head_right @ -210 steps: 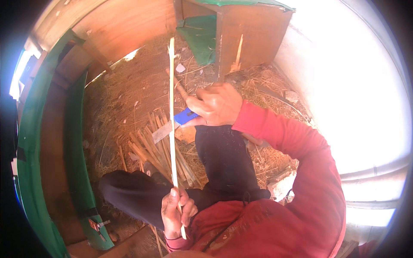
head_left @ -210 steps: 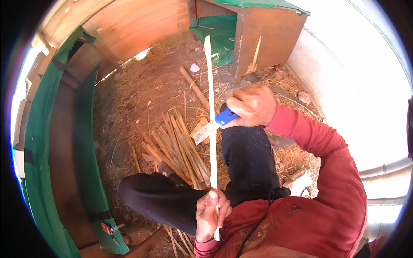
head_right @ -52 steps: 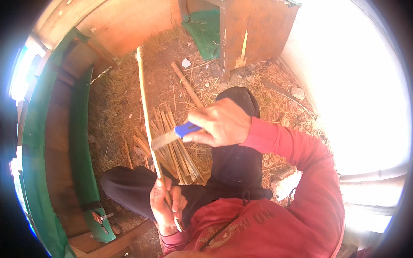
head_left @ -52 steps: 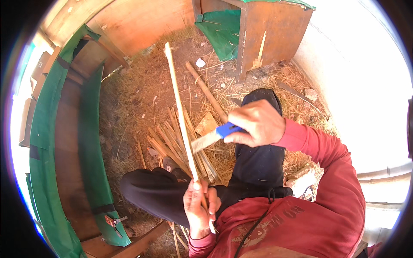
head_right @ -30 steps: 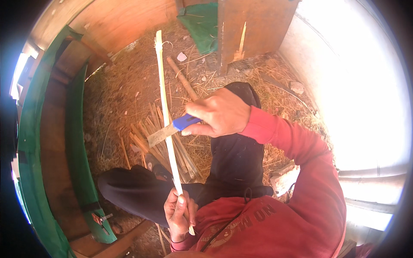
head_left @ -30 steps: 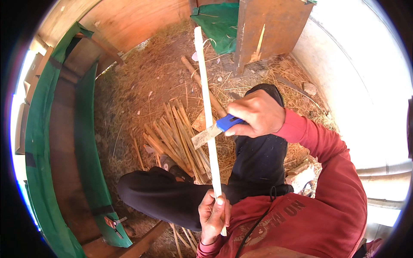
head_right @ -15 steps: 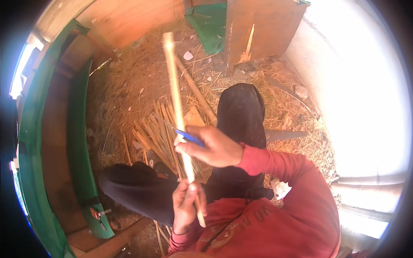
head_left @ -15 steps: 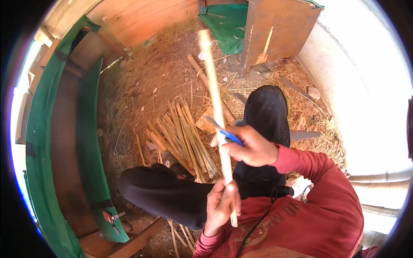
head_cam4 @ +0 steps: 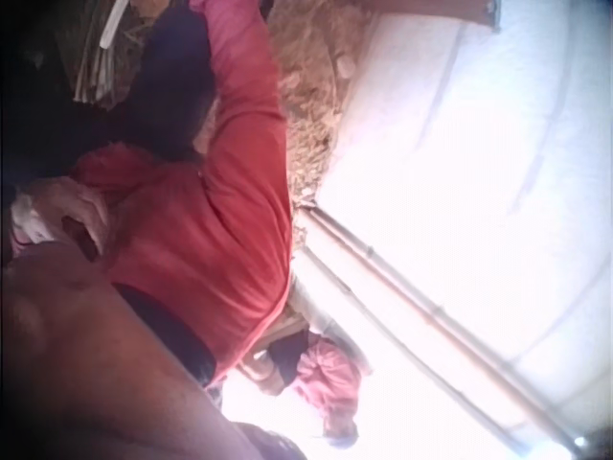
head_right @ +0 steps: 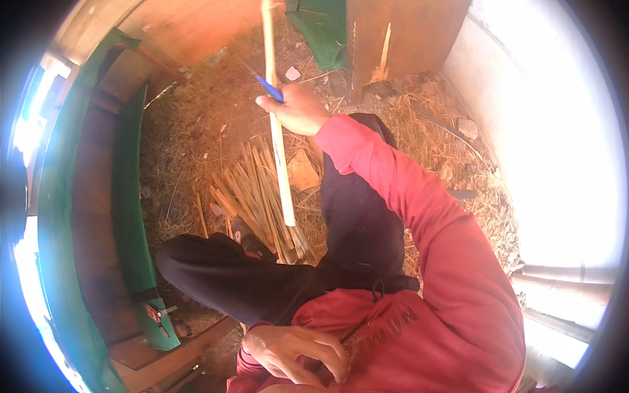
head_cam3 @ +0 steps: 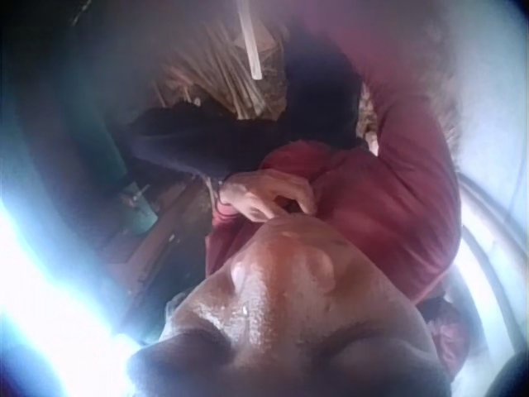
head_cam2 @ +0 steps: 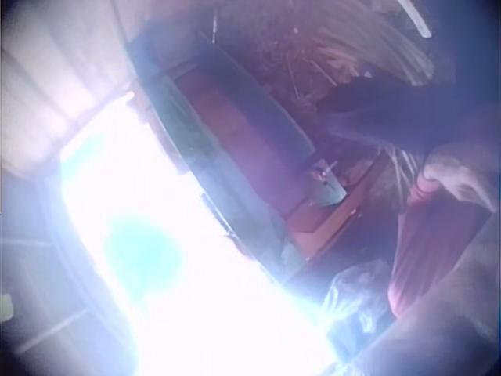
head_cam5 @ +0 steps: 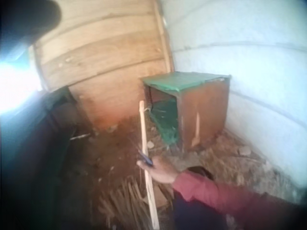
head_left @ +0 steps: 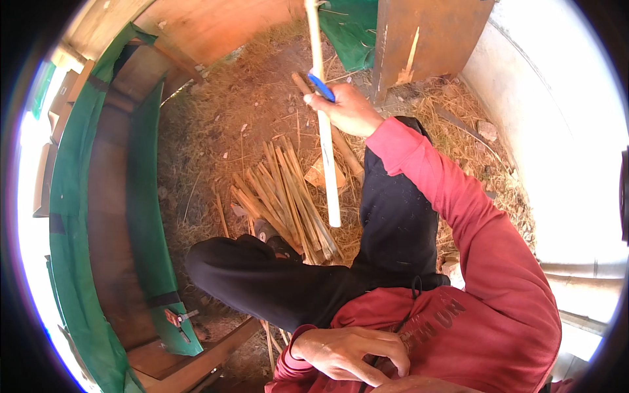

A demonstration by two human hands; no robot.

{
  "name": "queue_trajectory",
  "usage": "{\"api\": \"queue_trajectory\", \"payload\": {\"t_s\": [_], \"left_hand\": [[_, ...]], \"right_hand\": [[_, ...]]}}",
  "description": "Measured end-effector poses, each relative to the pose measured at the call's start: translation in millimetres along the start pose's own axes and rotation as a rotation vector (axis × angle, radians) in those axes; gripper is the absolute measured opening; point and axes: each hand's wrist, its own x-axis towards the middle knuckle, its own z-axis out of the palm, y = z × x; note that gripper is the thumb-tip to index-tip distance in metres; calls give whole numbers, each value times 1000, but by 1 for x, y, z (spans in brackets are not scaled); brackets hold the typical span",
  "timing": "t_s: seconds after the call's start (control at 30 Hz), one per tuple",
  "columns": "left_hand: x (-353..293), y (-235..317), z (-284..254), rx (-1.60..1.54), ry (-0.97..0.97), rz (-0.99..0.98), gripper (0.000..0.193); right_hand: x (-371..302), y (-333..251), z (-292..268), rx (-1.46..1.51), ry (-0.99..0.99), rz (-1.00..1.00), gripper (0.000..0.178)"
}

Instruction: The person sits on the ground and uses a knife to shave the bark off a long wooden stick. They rotate the stick and pull the knife along its length to remove thin strips of bark, then place the finished stick on a pile of similar sticks.

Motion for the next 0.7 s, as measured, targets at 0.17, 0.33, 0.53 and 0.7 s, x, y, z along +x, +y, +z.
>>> {"api": "queue_trajectory", "payload": {"t_s": [0.17,0.33,0.53,0.7], "left_hand": [[5,-3,5,138,-1,39,18],[-9,-8,15,-197,418,-17,15],[13,-5,21,-412,452,168,12],[36,-9,15,-484,424,277,11]], "right_hand": [[-5,-11,3,-127,-29,-68,50],[2,2,7,-174,-52,-108,53],[13,14,17,-174,-77,-190,54],[-5,-14,10,-236,-54,-177,50]]}}
